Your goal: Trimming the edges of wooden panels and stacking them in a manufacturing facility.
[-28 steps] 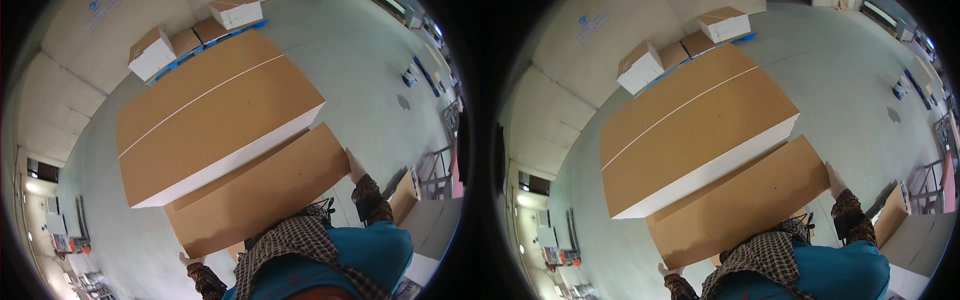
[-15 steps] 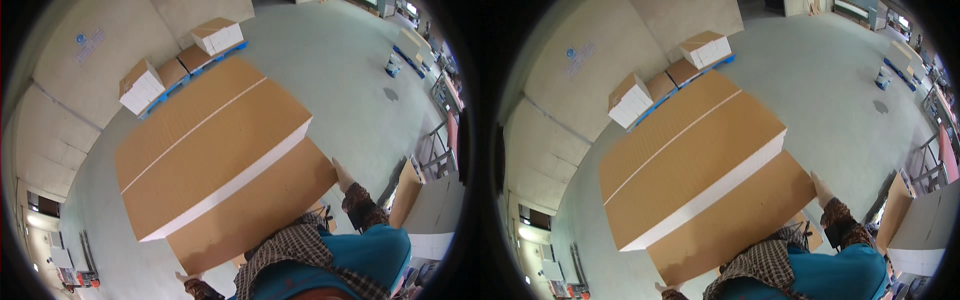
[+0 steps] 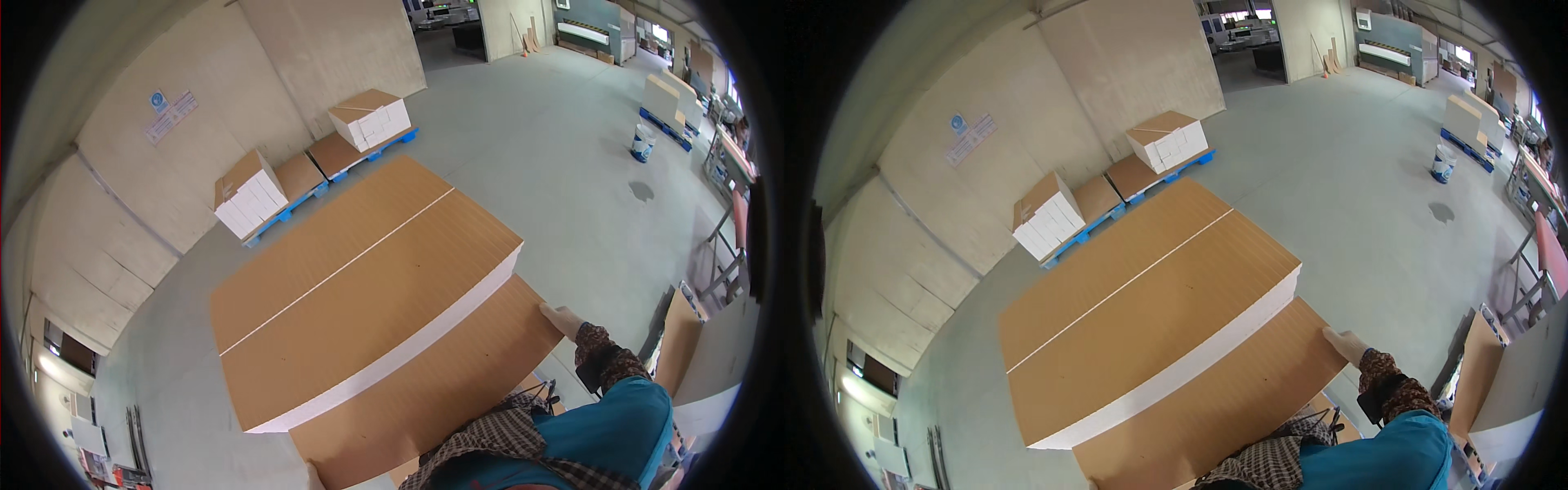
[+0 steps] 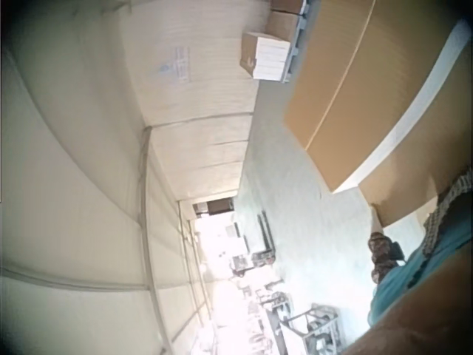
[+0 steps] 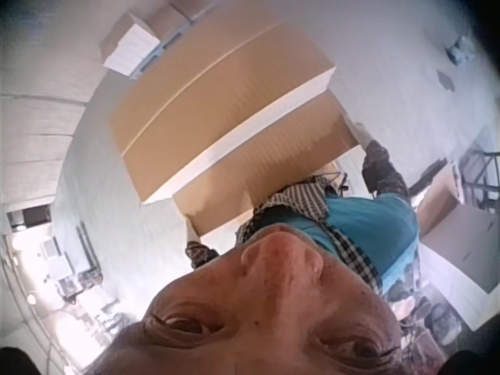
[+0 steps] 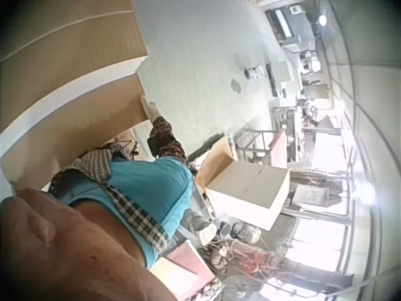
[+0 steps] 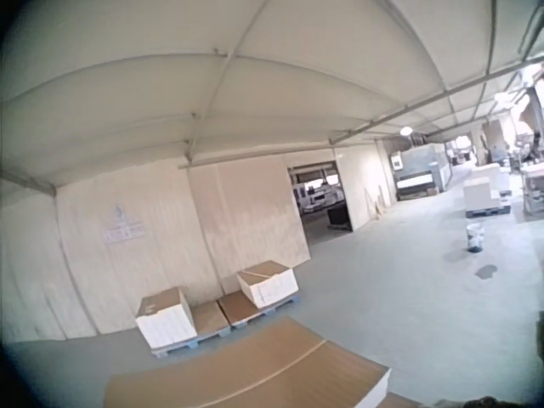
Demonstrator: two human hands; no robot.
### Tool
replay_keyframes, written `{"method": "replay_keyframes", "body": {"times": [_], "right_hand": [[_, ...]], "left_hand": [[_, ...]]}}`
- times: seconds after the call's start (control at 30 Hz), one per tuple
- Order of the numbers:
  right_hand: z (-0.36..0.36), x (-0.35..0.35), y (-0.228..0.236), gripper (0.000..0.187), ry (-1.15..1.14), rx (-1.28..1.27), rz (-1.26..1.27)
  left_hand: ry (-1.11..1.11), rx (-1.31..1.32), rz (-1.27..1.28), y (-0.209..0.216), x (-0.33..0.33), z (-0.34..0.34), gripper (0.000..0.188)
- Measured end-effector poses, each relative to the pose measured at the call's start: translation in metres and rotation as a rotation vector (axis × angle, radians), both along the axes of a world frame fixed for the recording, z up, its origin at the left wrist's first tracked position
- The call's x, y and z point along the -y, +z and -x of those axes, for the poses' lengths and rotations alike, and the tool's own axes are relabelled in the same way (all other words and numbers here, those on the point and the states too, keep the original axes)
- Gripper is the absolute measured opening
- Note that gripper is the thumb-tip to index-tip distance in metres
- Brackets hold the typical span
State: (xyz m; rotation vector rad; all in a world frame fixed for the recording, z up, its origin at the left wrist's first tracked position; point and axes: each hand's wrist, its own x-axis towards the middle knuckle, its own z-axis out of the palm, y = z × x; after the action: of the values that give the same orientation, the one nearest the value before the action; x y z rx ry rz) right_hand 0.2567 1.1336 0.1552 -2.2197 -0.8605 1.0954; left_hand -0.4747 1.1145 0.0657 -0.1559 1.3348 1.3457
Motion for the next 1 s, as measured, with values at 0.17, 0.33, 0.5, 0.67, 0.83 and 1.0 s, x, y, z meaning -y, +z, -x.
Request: {"method": "replay_keyframes", "body": {"times": [0.17,0.33,0.5,0.67,0.83,1.0], "right_hand": [[-0.002,0.000,-0.008,0.086,-0.035,0.050,0.001],[0.001,0.000,-0.003,0.086,-0.021,0.038,0.029],[0.004,0.000,0.001,0.085,-0.006,0.008,0.037],[0.001,0.001,-0.007,0.083,0.032,0.014,0.037],[0.008,-0.001,0.001,0.085,0.060,0.025,0.084],[0.002,-0.013,-0.012,0.090,0.091,0.203,0.165]], "left_hand": [[-0.088,-0.113,0.021,0.002,-0.032,-0.020,0.103],[-0.148,-0.187,0.043,0.004,-0.051,-0.032,0.105],[-0.191,-0.241,0.054,0.007,-0.065,-0.038,0.107],[-0.224,-0.282,0.065,0.008,-0.072,-0.039,0.109],[-0.240,-0.325,0.082,0.007,-0.070,-0.035,0.111],[-0.258,-0.407,0.084,0.007,-0.057,-0.018,0.114]]}}
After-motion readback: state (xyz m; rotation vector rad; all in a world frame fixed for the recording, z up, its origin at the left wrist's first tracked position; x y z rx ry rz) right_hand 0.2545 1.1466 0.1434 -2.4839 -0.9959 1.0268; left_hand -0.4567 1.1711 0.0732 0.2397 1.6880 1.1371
